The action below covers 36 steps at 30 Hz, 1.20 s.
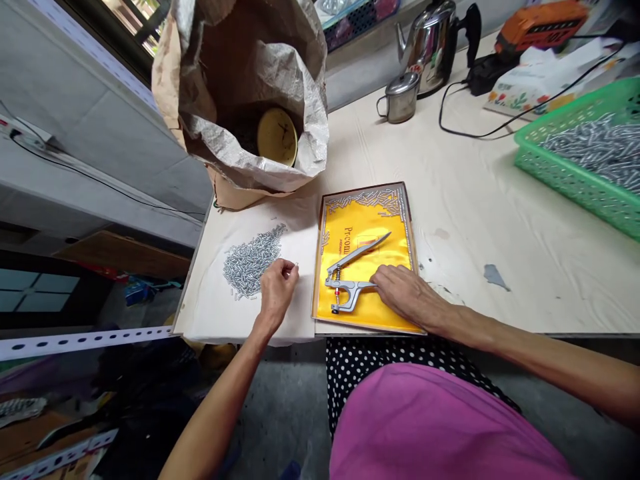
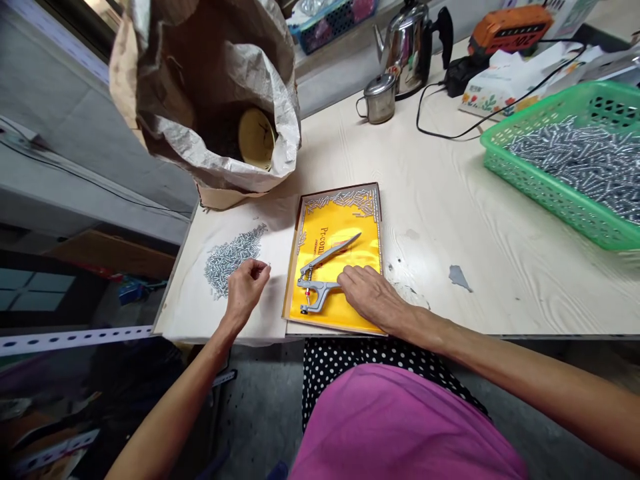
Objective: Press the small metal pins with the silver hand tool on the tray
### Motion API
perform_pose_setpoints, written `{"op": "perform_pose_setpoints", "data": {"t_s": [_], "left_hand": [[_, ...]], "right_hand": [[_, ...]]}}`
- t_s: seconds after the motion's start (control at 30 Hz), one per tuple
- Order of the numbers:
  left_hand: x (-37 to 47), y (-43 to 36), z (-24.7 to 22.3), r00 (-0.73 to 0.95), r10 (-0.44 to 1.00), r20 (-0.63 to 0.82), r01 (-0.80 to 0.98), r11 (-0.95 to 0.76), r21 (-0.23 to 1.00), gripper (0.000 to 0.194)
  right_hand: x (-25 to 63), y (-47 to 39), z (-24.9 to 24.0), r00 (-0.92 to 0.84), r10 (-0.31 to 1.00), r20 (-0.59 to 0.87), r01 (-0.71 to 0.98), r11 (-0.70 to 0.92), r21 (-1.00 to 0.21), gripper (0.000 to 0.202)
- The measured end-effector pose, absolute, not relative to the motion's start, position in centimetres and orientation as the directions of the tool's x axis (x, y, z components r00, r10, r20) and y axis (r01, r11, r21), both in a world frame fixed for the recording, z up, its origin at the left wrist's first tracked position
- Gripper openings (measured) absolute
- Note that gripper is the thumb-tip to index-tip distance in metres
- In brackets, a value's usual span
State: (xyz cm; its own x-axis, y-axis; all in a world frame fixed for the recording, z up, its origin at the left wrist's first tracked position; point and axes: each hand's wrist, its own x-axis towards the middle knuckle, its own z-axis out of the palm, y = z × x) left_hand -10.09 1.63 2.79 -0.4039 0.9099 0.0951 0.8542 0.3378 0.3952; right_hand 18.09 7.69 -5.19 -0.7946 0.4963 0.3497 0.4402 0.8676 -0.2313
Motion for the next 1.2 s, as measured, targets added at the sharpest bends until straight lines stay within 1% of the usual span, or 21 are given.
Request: {"op": "perform_pose_setpoints", "data": {"t_s": [0.1, 0.2, 0.27, 0.33, 0.5, 0.63, 0.77, 0.87, 1.03, 1.2], "left_hand": [[-8.3, 1.5, 3.7, -0.424, 0.904, 0.052, 0.768, 0.329, 0.549, 0.01], [-7.3, 1.7, 3.9, -0.413, 0.91, -0.031, 0.656, 0.321, 0.684, 0.013], [-6.9, 1.8, 3.9, -0.396, 0.913, -0.098, 0.578, 0.331, 0.746, 0.017], [-6.5, 1.8, 3.7, -0.375, 0.914, -0.155, 0.526, 0.348, 0.776, 0.02], [-5.3, 1.5, 2.7, -0.34, 0.905, -0.256, 0.45, 0.396, 0.801, 0.016], [-4.7, 1.6, 1.3, -0.305, 0.887, -0.347, 0.369, 0.446, 0.815, 0.022], [-4.2, 2.2, 0.5, -0.308, 0.885, -0.349, 0.267, 0.432, 0.861, 0.018], [-3.9, 2.5, 0.3, -0.322, 0.876, -0.358, 0.217, 0.437, 0.873, 0.019], [-3.6, 2.2, 0.1, -0.323, 0.866, -0.382, 0.32, 0.48, 0.817, 0.02], [-3.5, 1.9, -0.5, -0.321, 0.843, -0.432, 0.416, 0.535, 0.735, 0.02]], "right_hand": [[18.0, 7.6, -5.3, -0.789, 0.506, 0.349, 0.448, 0.862, -0.237, 0.024], [17.9, 7.5, -5.5, -0.779, 0.53, 0.335, 0.476, 0.848, -0.233, 0.025], [17.8, 7.4, -5.7, -0.768, 0.545, 0.337, 0.499, 0.838, -0.22, 0.024], [17.8, 7.4, -5.7, -0.75, 0.563, 0.347, 0.524, 0.826, -0.206, 0.022], [18.0, 7.6, -4.9, -0.759, 0.556, 0.337, 0.53, 0.83, -0.175, 0.023], [18.1, 8.5, -4.0, -0.77, 0.555, 0.315, 0.547, 0.828, -0.122, 0.021], [18.0, 9.7, -3.7, -0.756, 0.592, 0.278, 0.596, 0.799, -0.083, 0.022], [18.0, 10.0, -3.8, -0.766, 0.601, 0.226, 0.599, 0.796, -0.087, 0.019], [18.2, 9.7, -3.6, -0.798, 0.569, 0.198, 0.551, 0.822, -0.144, 0.013], [18.4, 9.3, -3.5, -0.799, 0.574, 0.18, 0.554, 0.818, -0.154, 0.014]]}}
